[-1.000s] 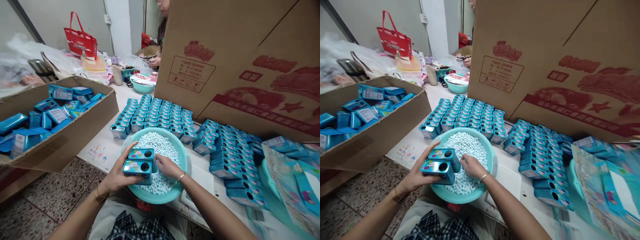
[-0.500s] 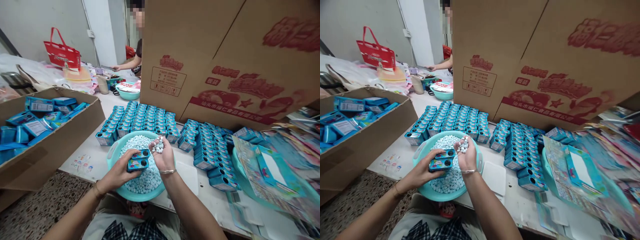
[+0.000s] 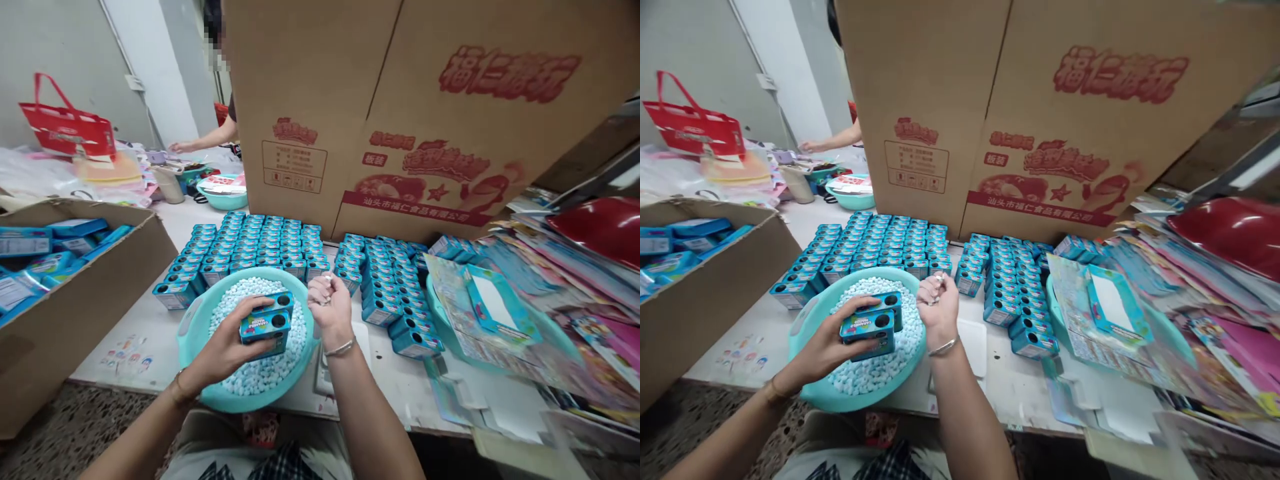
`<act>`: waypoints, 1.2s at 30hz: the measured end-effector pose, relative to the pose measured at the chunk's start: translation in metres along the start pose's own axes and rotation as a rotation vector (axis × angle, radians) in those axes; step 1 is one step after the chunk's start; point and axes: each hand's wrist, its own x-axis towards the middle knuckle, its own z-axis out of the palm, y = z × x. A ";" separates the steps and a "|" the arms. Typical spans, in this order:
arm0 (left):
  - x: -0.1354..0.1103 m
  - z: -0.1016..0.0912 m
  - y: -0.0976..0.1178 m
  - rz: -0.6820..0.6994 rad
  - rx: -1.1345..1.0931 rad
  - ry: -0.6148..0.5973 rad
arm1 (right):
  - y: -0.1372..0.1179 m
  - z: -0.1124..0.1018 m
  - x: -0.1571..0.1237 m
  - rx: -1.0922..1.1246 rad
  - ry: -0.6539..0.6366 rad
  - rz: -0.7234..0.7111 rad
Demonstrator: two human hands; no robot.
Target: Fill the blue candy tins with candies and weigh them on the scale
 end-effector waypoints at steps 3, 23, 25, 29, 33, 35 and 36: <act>0.015 0.016 0.014 -0.022 -0.080 0.026 | -0.046 -0.015 -0.025 0.059 -0.086 -0.074; 0.023 0.218 0.010 -0.154 -0.374 -0.072 | -0.181 -0.158 -0.149 0.042 0.097 -0.426; 0.018 0.217 0.009 -0.179 -0.387 -0.095 | -0.181 -0.160 -0.147 0.063 0.112 -0.412; 0.008 0.213 0.012 -0.219 -0.424 -0.105 | -0.178 -0.159 -0.143 0.093 0.117 -0.377; -0.003 0.210 0.015 -0.236 -0.445 -0.074 | -0.173 -0.154 -0.143 0.088 0.118 -0.353; -0.010 0.207 0.016 -0.235 -0.450 -0.065 | -0.171 -0.148 -0.145 0.083 0.117 -0.335; -0.015 0.205 0.018 -0.229 -0.445 -0.068 | -0.169 -0.145 -0.146 0.083 0.115 -0.330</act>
